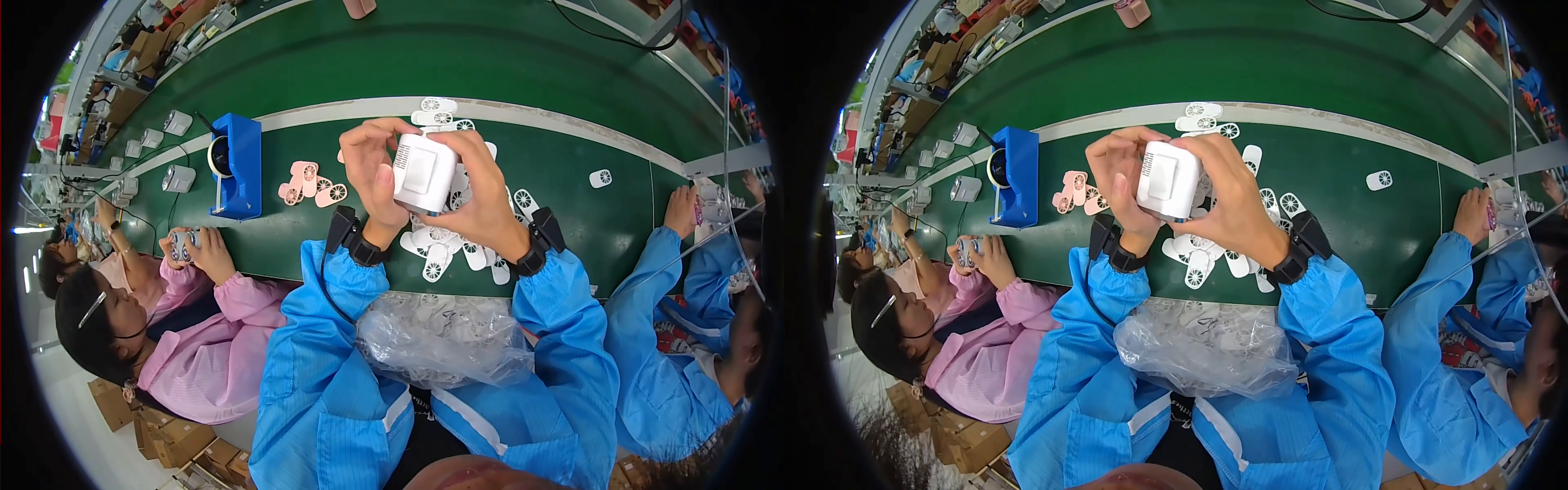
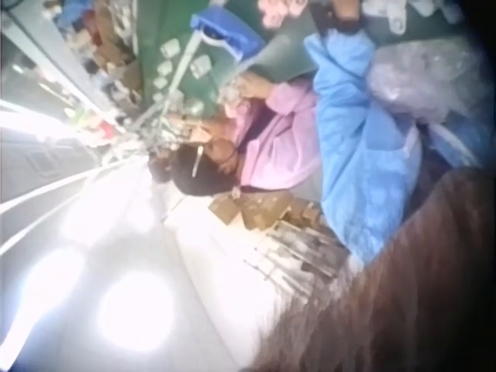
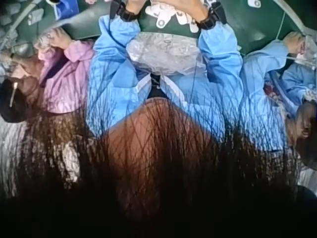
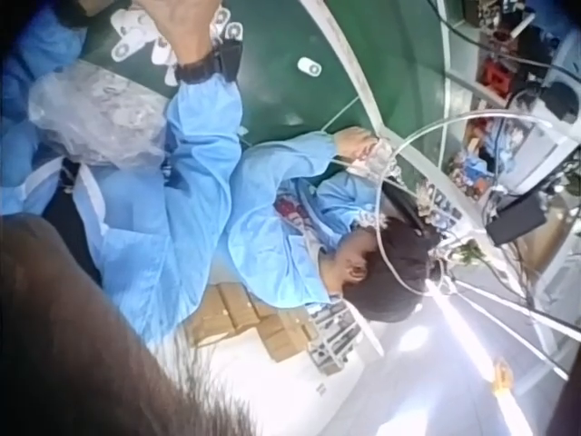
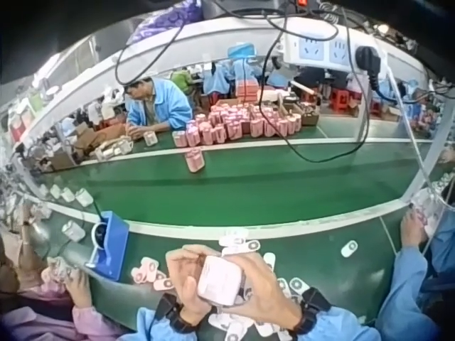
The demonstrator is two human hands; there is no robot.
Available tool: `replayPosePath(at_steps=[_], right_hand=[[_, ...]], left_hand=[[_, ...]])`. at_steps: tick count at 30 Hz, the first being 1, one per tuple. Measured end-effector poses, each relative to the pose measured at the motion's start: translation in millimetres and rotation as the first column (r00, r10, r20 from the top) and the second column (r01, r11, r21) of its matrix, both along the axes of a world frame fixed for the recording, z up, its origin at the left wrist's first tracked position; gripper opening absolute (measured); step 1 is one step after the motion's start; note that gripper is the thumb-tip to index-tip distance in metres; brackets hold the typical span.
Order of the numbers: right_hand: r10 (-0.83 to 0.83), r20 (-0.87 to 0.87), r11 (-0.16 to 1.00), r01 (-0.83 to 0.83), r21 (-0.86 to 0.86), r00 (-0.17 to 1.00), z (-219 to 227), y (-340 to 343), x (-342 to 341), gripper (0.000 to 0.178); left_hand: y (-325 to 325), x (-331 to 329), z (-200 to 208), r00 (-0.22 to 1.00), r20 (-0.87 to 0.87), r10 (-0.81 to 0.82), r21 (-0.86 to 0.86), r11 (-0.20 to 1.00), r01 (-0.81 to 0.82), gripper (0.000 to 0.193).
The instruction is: Assembling small white electronic components and placing them into plastic bags on a factory assembly line.
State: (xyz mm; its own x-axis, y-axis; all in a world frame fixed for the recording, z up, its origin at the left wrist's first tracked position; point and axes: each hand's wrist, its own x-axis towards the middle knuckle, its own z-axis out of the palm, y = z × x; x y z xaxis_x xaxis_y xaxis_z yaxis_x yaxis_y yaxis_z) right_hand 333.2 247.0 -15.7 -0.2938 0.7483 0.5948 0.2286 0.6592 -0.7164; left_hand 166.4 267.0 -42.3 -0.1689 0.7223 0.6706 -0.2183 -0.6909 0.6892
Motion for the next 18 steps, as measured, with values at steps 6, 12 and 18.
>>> replayPosePath(at_steps=[6, 12, 18], right_hand=[[-0.031, -0.027, 0.999, 0.03, -0.038, 0.999, 0, -1, -2, 0.089], [-0.093, -0.031, 0.995, 0.094, 0.041, 0.995, -3, -3, -1, 0.089], [-0.114, -0.033, 0.96, 0.101, -0.262, 0.993, 14, -26, -3, 0.091]], left_hand=[[-3, 0, 5, 0.992, -0.067, 0.111, -0.042, 0.993, -0.114, 0.044], [-3, 2, 4, 0.993, -0.007, 0.117, -0.07, 0.991, -0.117, 0.045], [-8, 3, 12, 0.998, 0.038, 0.049, -0.084, 0.995, -0.046, 0.045]])
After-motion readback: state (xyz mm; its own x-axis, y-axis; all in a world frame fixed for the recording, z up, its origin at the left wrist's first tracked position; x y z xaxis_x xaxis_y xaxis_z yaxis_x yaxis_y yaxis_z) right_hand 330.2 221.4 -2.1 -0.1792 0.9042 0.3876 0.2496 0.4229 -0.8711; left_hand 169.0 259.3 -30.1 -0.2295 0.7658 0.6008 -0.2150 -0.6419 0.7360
